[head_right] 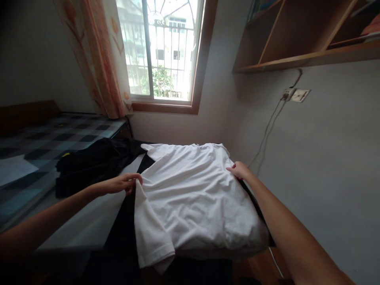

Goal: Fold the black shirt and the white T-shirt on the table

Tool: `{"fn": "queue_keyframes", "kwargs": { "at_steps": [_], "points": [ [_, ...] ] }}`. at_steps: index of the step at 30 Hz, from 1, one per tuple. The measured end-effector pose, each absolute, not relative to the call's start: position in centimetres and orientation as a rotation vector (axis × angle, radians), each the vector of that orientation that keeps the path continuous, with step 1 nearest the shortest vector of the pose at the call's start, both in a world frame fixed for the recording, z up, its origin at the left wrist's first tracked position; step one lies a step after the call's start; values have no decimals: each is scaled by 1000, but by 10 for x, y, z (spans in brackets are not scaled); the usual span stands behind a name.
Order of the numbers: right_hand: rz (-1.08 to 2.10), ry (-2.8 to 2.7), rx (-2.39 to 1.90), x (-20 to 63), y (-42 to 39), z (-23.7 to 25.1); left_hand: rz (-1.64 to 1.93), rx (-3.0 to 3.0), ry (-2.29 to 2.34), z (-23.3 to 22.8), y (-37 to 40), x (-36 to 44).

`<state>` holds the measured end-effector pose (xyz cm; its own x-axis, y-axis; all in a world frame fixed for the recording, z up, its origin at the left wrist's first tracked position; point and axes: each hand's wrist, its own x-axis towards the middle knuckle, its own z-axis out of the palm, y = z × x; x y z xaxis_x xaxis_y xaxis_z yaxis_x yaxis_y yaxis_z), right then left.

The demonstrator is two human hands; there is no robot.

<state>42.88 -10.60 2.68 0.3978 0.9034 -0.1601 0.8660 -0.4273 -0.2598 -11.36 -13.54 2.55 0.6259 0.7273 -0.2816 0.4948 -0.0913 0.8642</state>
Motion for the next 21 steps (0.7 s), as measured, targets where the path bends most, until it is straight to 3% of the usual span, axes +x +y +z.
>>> {"fn": "queue_keyframes", "kwargs": {
  "at_steps": [5, 12, 16, 21],
  "points": [
    [836, -1693, -2490, 434, -123, 34, 209, 1680, 947, 31, -149, -96],
    [1021, -1287, -2256, 413, -136, 42, 790, 1615, 1296, 27, -175, -79],
    [998, -1165, -2175, 408, -146, 48, 525, 1269, 1124, 39, -177, -99],
    [873, -1460, -2190, 432, -153, 54, 341, 1212, 1066, 46, -171, -139]
  ]
}}
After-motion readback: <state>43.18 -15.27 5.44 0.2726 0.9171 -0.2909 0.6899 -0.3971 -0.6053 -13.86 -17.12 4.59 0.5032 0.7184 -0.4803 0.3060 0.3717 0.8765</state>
